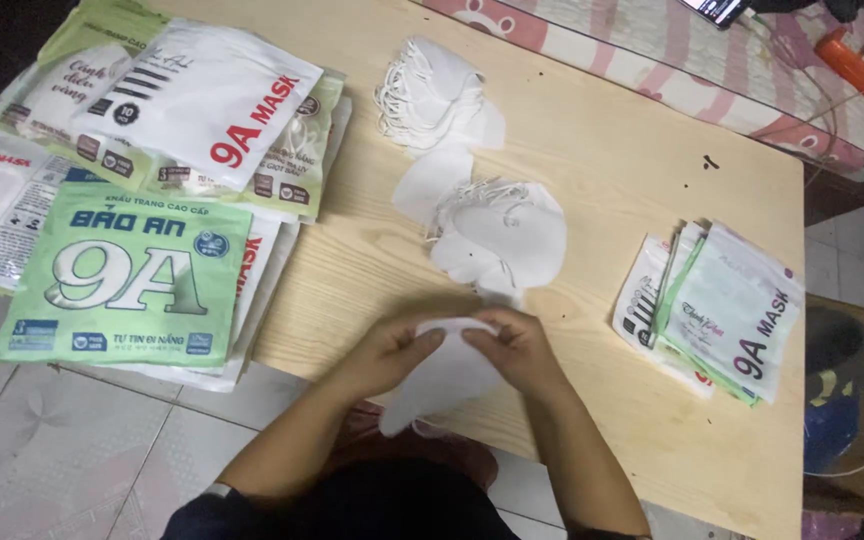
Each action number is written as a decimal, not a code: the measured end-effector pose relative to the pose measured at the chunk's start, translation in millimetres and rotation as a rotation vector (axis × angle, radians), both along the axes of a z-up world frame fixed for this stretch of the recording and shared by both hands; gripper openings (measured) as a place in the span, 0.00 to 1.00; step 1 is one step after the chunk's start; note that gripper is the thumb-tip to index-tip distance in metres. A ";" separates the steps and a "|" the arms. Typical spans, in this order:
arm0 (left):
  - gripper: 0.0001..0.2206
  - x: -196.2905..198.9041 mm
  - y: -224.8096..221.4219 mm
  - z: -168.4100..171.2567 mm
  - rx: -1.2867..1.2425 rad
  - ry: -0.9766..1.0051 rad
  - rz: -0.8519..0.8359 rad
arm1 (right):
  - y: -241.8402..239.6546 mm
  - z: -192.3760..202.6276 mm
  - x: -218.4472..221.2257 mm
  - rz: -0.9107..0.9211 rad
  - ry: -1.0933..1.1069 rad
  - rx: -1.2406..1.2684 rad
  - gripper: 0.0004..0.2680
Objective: Stacking and organizing individual face masks into neat piles on a work table
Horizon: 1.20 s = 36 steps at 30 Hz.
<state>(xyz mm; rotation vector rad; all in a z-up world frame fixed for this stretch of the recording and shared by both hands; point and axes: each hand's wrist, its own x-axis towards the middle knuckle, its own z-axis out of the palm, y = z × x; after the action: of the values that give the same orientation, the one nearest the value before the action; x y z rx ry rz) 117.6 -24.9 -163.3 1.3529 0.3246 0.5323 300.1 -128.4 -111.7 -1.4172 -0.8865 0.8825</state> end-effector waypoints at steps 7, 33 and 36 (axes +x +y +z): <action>0.12 -15.9 34.6 6.5 -0.320 0.165 0.165 | 72.8 42.9 44.8 0.083 -0.475 0.148 0.05; 0.18 -24.1 34.0 70.0 -0.227 0.176 0.220 | 55.1 53.7 84.1 -0.373 -0.056 0.243 0.07; 0.17 -14.0 33.7 -38.3 -0.491 0.162 0.219 | 24.9 39.8 44.6 -0.381 0.086 -0.051 0.12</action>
<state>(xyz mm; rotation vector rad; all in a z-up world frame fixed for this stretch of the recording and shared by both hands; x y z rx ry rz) 103.6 8.7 -201.6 0.8886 0.6942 0.4844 344.7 -103.5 -71.9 -1.5165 -0.5076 0.6727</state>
